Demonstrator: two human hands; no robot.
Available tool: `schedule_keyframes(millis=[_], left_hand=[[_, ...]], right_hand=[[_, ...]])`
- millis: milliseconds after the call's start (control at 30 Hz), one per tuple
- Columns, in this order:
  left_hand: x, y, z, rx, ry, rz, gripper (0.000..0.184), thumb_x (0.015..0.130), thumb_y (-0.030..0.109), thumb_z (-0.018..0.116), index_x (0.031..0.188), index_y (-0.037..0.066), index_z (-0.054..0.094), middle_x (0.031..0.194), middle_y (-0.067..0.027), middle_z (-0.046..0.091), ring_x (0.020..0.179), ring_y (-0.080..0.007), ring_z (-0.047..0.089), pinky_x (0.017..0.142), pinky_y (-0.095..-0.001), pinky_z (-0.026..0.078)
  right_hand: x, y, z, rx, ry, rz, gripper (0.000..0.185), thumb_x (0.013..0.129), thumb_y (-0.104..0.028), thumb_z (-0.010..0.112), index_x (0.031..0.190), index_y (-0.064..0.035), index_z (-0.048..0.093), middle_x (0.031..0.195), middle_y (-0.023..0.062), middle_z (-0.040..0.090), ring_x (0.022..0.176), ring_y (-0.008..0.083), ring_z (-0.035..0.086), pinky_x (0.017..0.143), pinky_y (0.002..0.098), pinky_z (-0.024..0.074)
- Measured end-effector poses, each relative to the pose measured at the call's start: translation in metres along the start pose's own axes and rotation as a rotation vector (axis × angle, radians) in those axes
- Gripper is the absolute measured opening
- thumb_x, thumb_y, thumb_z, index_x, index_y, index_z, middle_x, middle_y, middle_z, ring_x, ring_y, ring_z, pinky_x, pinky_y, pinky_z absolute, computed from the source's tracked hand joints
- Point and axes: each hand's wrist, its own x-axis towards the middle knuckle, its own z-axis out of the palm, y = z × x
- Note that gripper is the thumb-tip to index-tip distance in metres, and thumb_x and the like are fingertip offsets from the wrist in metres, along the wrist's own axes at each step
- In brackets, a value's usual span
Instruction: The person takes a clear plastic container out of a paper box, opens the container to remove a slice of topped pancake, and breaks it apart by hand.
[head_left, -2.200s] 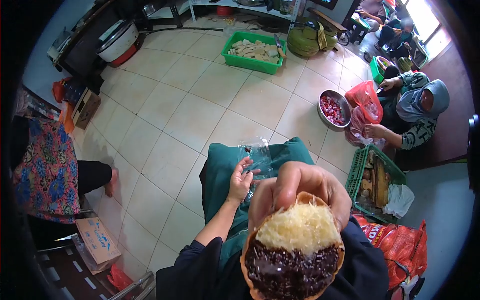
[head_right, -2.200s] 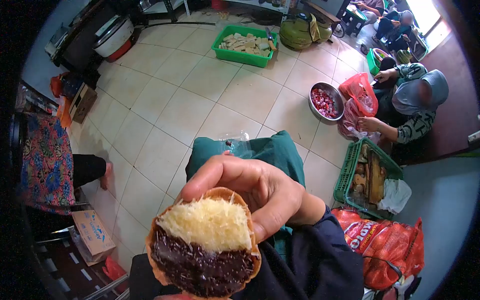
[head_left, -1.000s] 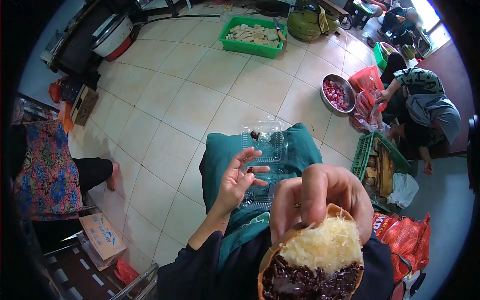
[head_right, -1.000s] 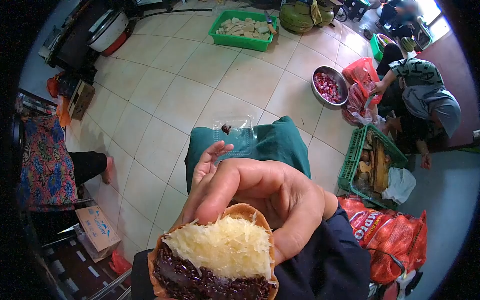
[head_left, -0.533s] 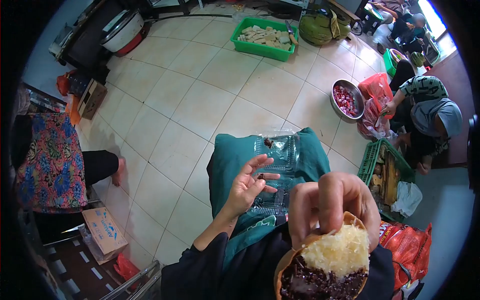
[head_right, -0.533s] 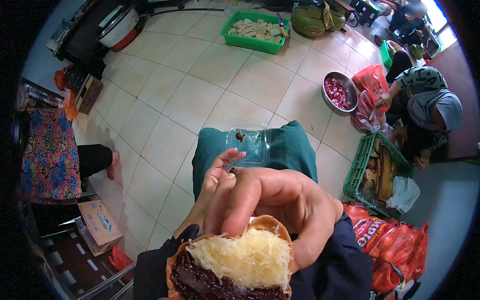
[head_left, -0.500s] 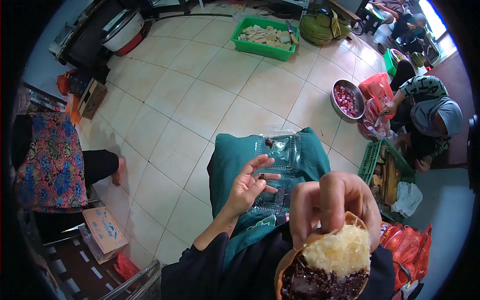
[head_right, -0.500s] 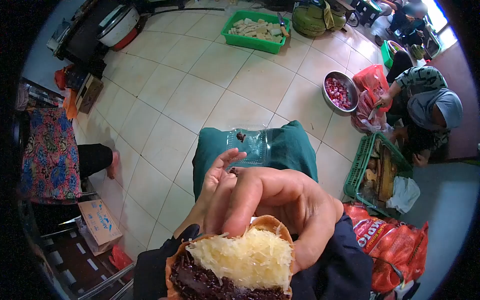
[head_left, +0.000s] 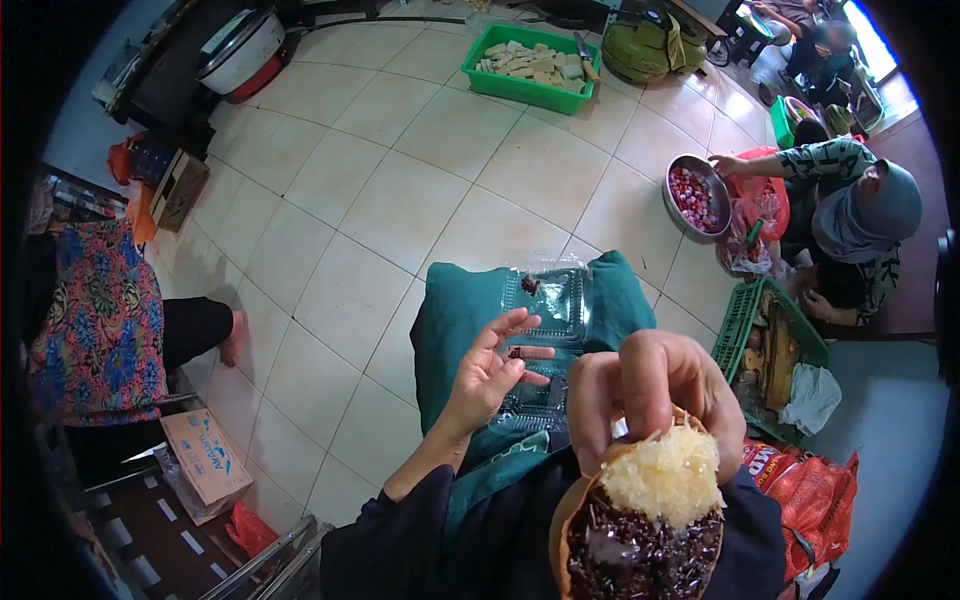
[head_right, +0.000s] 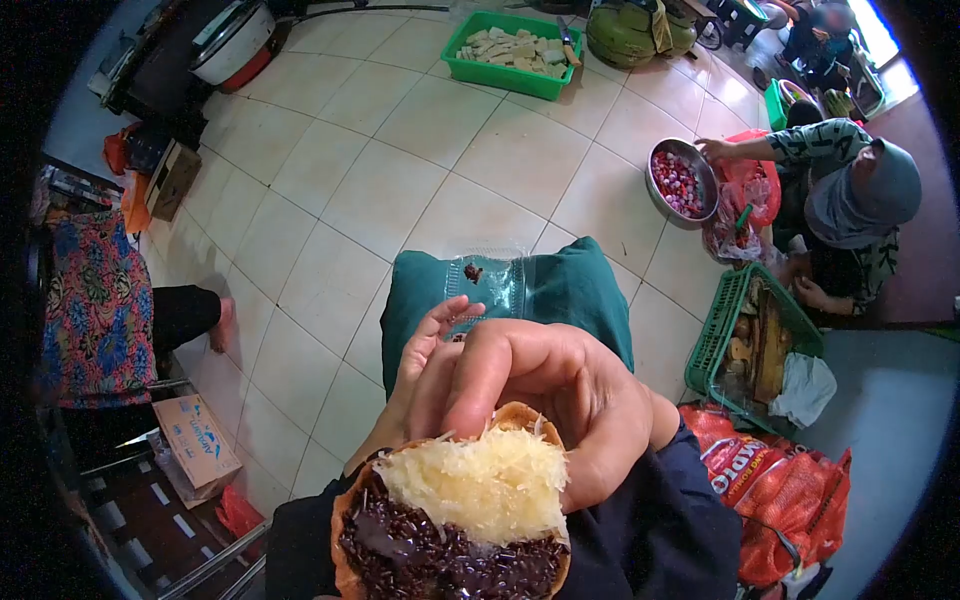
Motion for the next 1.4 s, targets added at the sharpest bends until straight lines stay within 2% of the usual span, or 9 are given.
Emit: schedule_keyframes(millis=[200,400,567,600,900,1100,1200,1333,1400], left_hand=[[0.001,0.008,-0.001,0.006,-0.007,-0.028,0.055,0.087,0.002,0.048,0.139,0.005,0.030,0.136,-0.0177,0.038,0.109,-0.0292,0.056,0.080,-0.0354,0.055],[0.009,0.021,-0.009,-0.016,-0.095,-0.006,0.055,0.087,0.001,0.048,0.139,0.005,0.030,0.136,-0.0172,0.037,0.108,-0.0281,0.056,0.081,-0.0364,0.055],[0.033,0.036,-0.024,0.015,0.173,0.061,0.054,0.086,-0.001,0.046,0.138,0.005,0.031,0.135,-0.0114,0.040,0.115,-0.0160,0.049,0.094,-0.0256,0.043],[0.047,0.044,-0.028,-0.177,0.126,0.095,0.052,0.087,-0.001,0.043,0.137,0.003,0.032,0.133,-0.0104,0.041,0.116,-0.0168,0.048,0.096,-0.0277,0.043],[0.194,0.097,-0.131,-0.017,0.382,0.135,0.048,0.086,-0.005,0.044,0.133,-0.001,0.035,0.130,-0.0130,0.045,0.117,-0.0199,0.047,0.100,-0.0329,0.040],[0.271,0.175,-0.122,0.198,0.273,0.052,0.048,0.087,-0.001,0.050,0.133,-0.001,0.035,0.128,-0.0119,0.048,0.117,-0.0221,0.050,0.097,-0.0358,0.045],[0.312,0.204,-0.087,0.207,0.213,0.039,0.058,0.079,-0.004,0.048,0.135,0.001,0.034,0.125,-0.0124,0.052,0.111,-0.0240,0.055,0.083,-0.0400,0.053],[0.371,0.224,-0.045,0.189,0.061,-0.021,0.057,0.078,-0.008,0.041,0.134,-0.002,0.035,0.128,-0.0140,0.049,0.114,-0.0264,0.053,0.087,-0.0432,0.051],[0.399,0.225,-0.021,0.145,-0.016,-0.072,0.066,0.069,-0.005,0.039,0.135,-0.002,0.035,0.129,-0.0151,0.048,0.117,-0.0279,0.050,0.089,-0.0455,0.050]], right_hand=[[0.002,-0.003,-0.002,-0.012,-0.009,0.015,0.042,0.068,-0.011,0.077,0.100,-0.0010,0.051,0.098,0.0261,0.052,0.086,0.0289,0.059,0.074,0.0312,0.0507],[0.018,-0.005,-0.018,0.082,-0.012,-0.065,0.055,0.063,-0.008,0.074,0.112,0.0015,0.051,0.112,0.0227,0.055,0.110,0.0335,0.051,0.094,0.0396,0.0399],[0.040,-0.013,-0.057,-0.090,0.255,0.001,0.052,0.071,0.007,0.064,0.120,0.0020,0.045,0.121,0.0145,0.053,0.113,0.0224,0.053,0.097,0.0342,0.0414],[0.049,-0.011,-0.072,-0.119,0.251,-0.018,0.052,0.073,0.006,0.064,0.121,0.0022,0.044,0.121,0.0142,0.053,0.113,0.0224,0.053,0.097,0.0343,0.0413],[0.175,-0.007,-0.224,-0.142,0.408,0.096,0.049,0.078,0.009,0.061,0.123,0.0009,0.043,0.119,0.0102,0.052,0.110,0.0188,0.053,0.093,0.0319,0.0446],[0.253,-0.051,-0.272,-0.278,0.444,0.136,0.049,0.079,0.008,0.063,0.123,-0.0008,0.043,0.118,0.0084,0.052,0.110,0.0164,0.052,0.095,0.0310,0.0433],[0.271,-0.092,-0.283,-0.346,0.476,0.113,0.048,0.080,0.006,0.063,0.123,-0.0012,0.043,0.117,0.0079,0.054,0.109,0.0157,0.053,0.094,0.0306,0.0438],[0.271,-0.146,-0.303,-0.381,0.524,0.040,0.047,0.082,0.009,0.060,0.124,-0.0022,0.044,0.120,0.0095,0.053,0.111,0.0158,0.052,0.094,0.0296,0.0431],[0.260,-0.172,-0.310,-0.453,0.556,0.004,0.046,0.083,0.006,0.061,0.125,-0.0025,0.042,0.119,0.0094,0.054,0.110,0.0146,0.052,0.093,0.0287,0.0437]])
